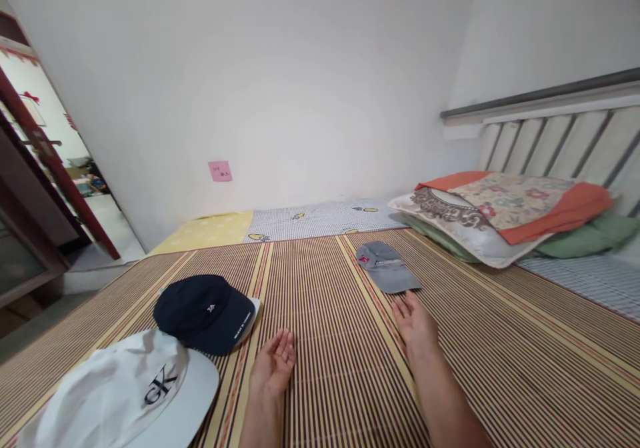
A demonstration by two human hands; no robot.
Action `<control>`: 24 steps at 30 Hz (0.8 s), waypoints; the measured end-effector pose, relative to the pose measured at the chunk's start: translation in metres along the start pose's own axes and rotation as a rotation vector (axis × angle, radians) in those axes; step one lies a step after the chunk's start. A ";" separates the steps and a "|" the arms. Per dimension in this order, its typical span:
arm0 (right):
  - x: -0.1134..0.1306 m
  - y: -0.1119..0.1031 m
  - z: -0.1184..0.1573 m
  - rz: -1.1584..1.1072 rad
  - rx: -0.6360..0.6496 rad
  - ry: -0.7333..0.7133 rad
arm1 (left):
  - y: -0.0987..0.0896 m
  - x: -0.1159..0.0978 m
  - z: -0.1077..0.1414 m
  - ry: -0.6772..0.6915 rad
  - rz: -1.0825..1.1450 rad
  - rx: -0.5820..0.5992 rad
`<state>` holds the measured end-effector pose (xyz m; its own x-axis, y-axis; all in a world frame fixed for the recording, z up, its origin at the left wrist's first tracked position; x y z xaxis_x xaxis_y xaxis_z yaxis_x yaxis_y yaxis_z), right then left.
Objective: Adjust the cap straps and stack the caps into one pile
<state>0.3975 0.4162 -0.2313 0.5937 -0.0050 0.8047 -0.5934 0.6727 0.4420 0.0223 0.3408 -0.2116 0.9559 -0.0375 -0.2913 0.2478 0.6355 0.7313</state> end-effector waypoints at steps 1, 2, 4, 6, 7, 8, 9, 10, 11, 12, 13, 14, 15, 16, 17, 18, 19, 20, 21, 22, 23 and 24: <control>0.004 0.003 -0.004 0.006 0.002 0.009 | 0.000 0.000 0.000 0.001 0.000 0.001; 0.007 0.007 -0.007 0.013 0.011 0.022 | 0.000 0.000 0.000 0.002 0.000 0.001; 0.011 0.021 -0.011 0.028 0.048 0.058 | 0.001 0.000 -0.001 0.002 0.001 0.003; 0.013 0.039 -0.009 0.044 0.106 0.085 | 0.001 0.001 -0.002 0.001 0.000 0.007; 0.013 0.050 -0.005 0.052 0.136 0.091 | 0.001 0.002 -0.002 0.000 -0.002 0.011; 0.011 0.060 0.000 0.059 0.169 0.092 | 0.001 0.003 -0.002 -0.002 -0.005 0.017; 0.009 0.070 0.008 0.065 0.201 0.090 | 0.002 0.004 -0.002 -0.005 -0.012 0.025; 0.005 0.080 0.019 0.071 0.236 0.085 | 0.003 0.005 -0.002 -0.006 -0.020 0.035; -0.001 0.089 0.032 0.077 0.275 0.082 | 0.004 0.006 -0.001 -0.008 -0.031 0.048; -0.008 0.097 0.048 0.083 0.317 0.081 | 0.005 0.007 -0.001 -0.010 -0.045 0.062; -0.017 0.102 0.066 0.091 0.359 0.085 | 0.006 0.008 0.000 -0.014 -0.060 0.079; -0.027 0.104 0.086 0.099 0.397 0.092 | 0.008 0.010 0.001 -0.021 -0.076 0.096; -0.038 0.103 0.107 0.106 0.429 0.100 | 0.009 0.012 0.003 -0.031 -0.092 0.115; -0.048 0.098 0.127 0.114 0.457 0.110 | 0.011 0.014 0.004 -0.049 -0.107 0.135; -0.059 0.091 0.147 0.125 0.490 0.122 | 0.013 0.017 0.006 -0.069 -0.124 0.159; -0.069 0.084 0.166 0.146 0.552 0.139 | 0.015 0.019 0.008 -0.089 -0.142 0.188; -0.080 0.073 0.183 0.170 0.607 0.165 | 0.017 0.021 0.011 -0.100 -0.155 0.220; -0.089 0.062 0.197 0.197 0.655 0.195 | 0.020 0.022 0.013 -0.104 -0.157 0.246; -0.100 0.049 0.209 0.252 0.700 0.247 | 0.022 0.021 0.015 -0.101 -0.149 0.261; -0.108 0.037 0.218 0.318 0.745 0.290 | 0.024 0.019 0.017 -0.088 -0.133 0.266; -0.114 0.026 0.225 0.405 0.793 0.327 | 0.025 0.016 0.019 -0.063 -0.115 0.264; -0.118 0.019 0.232 0.505 0.872 0.340 | 0.027 0.011 0.022 -0.025 -0.100 0.258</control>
<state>0.1905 0.2580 -0.2260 0.2105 0.4248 0.8805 -0.9179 -0.2241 0.3276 0.0432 0.3403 -0.1819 0.9274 -0.1117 -0.3570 0.3703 0.4105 0.8333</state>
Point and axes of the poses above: each hand's wrist, its own z-axis away from the middle knuckle, its own y-axis out of the palm, x = y × z, the point moved 7 cm from there along -z, towards the middle knuckle, and after that the axes turned 13 degrees about z, right-handed, at the moved point
